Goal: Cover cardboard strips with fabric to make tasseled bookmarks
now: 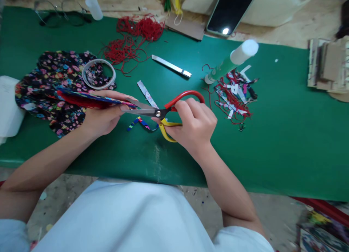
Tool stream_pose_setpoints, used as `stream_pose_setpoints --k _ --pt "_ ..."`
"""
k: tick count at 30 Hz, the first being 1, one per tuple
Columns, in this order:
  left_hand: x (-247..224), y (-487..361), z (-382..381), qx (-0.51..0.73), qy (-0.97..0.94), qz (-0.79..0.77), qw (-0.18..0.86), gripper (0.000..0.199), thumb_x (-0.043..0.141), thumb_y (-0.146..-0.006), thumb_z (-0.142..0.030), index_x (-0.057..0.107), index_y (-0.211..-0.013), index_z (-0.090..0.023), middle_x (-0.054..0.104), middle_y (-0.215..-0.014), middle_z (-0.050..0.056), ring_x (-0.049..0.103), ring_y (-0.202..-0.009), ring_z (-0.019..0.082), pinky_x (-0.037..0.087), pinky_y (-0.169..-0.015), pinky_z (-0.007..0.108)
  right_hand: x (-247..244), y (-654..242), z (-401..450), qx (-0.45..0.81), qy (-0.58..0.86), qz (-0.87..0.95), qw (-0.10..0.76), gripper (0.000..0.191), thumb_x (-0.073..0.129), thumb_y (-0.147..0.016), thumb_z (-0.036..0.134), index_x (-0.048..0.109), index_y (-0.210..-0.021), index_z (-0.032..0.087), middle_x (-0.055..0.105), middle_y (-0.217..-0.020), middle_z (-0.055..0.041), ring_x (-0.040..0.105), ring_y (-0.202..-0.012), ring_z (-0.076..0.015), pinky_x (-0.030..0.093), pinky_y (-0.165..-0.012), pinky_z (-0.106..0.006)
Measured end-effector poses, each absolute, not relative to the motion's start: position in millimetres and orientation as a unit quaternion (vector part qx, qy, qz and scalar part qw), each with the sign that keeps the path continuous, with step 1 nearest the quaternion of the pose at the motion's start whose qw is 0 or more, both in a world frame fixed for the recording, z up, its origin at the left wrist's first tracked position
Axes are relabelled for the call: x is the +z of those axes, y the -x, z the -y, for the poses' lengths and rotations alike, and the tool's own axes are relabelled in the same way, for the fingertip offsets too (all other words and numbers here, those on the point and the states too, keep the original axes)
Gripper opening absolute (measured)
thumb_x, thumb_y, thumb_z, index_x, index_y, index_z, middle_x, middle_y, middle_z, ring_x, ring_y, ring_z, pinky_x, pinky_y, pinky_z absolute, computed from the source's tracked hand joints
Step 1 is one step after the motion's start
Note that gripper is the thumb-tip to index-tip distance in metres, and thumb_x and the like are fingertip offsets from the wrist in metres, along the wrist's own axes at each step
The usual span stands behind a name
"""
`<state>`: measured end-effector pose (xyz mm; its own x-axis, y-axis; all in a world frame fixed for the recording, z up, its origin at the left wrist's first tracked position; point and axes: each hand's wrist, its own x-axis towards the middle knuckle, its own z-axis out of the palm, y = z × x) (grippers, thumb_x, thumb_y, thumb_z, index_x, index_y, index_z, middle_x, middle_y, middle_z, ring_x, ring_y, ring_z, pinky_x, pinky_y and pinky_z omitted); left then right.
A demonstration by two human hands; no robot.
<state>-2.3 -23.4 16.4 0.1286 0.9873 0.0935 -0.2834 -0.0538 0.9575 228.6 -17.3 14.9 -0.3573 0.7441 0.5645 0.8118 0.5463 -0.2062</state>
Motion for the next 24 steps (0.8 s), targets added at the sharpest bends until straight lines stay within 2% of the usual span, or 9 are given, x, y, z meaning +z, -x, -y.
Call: stream_pose_setpoints --k 5,8,11,16,20,24 --pt "17.0 2.5 24.2 0.541 -0.468 -0.395 0.577 0.014 0.083 -0.073 -0.027 0.08 -0.086 -0.029 0.079 -0.088 -0.004 0.076 -0.093 0.02 0.063 -0.09 0.034 15.1 -228.5 16.9 -0.052 0.486 0.817 0.306 0.037 0.059 -0.086 0.053 0.065 -0.073 0.019 0.053 -0.059 -0.0028 0.047 -0.052 -0.0142 0.037 -0.052 -0.029" --pt "17.9 1.7 25.2 0.536 -0.452 -0.416 0.579 0.017 0.086 -0.069 -0.034 0.079 -0.083 -0.025 0.078 -0.084 -0.003 0.075 -0.093 0.02 0.062 -0.093 0.035 16.1 -228.0 17.2 -0.055 0.499 0.815 0.289 0.039 0.058 -0.086 0.056 0.065 -0.071 0.02 0.053 -0.058 -0.0032 0.046 -0.052 -0.0144 0.037 -0.053 -0.029" --pt "19.8 0.1 25.5 0.545 -0.431 -0.429 0.577 0.023 0.088 -0.065 -0.038 0.078 -0.08 -0.024 0.077 -0.08 -0.003 0.075 -0.087 0.02 0.062 -0.091 0.036 17.1 -227.3 17.5 -0.062 0.519 0.811 0.265 0.041 0.056 -0.086 0.057 0.065 -0.069 0.02 0.054 -0.058 -0.0041 0.046 -0.052 -0.0154 0.036 -0.054 -0.03" --pt "22.8 -0.8 24.5 0.544 -0.414 -0.447 0.577 0.026 0.091 -0.059 -0.034 0.076 -0.077 -0.022 0.076 -0.076 -0.002 0.075 -0.085 0.021 0.063 -0.087 0.036 17.4 -226.7 16.9 -0.074 0.536 0.806 0.241 0.041 0.053 -0.088 0.055 0.066 -0.071 0.021 0.055 -0.058 -0.0047 0.046 -0.053 -0.0164 0.035 -0.054 -0.031" --pt "22.4 1.4 23.7 0.541 -0.417 -0.435 0.587 0.027 0.09 -0.061 -0.038 0.077 -0.079 -0.022 0.078 -0.081 0.0 0.075 -0.085 0.02 0.063 -0.084 0.034 18.0 -226.5 16.4 -0.083 0.532 0.808 0.24 0.041 0.051 -0.088 0.054 0.067 -0.071 0.021 0.054 -0.056 -0.0049 0.046 -0.053 -0.0168 0.035 -0.054 -0.031" --pt "22.1 1.8 24.0 0.552 -0.416 -0.43 0.58 0.026 0.091 -0.061 -0.035 0.076 -0.077 -0.022 0.077 -0.077 -0.003 0.075 -0.082 0.018 0.063 -0.084 0.033 18.7 -226.5 16.1 -0.086 0.532 0.808 0.238 0.042 0.051 -0.088 0.055 0.067 -0.07 0.021 0.054 -0.056 -0.0052 0.046 -0.054 -0.0172 0.034 -0.054 -0.031"
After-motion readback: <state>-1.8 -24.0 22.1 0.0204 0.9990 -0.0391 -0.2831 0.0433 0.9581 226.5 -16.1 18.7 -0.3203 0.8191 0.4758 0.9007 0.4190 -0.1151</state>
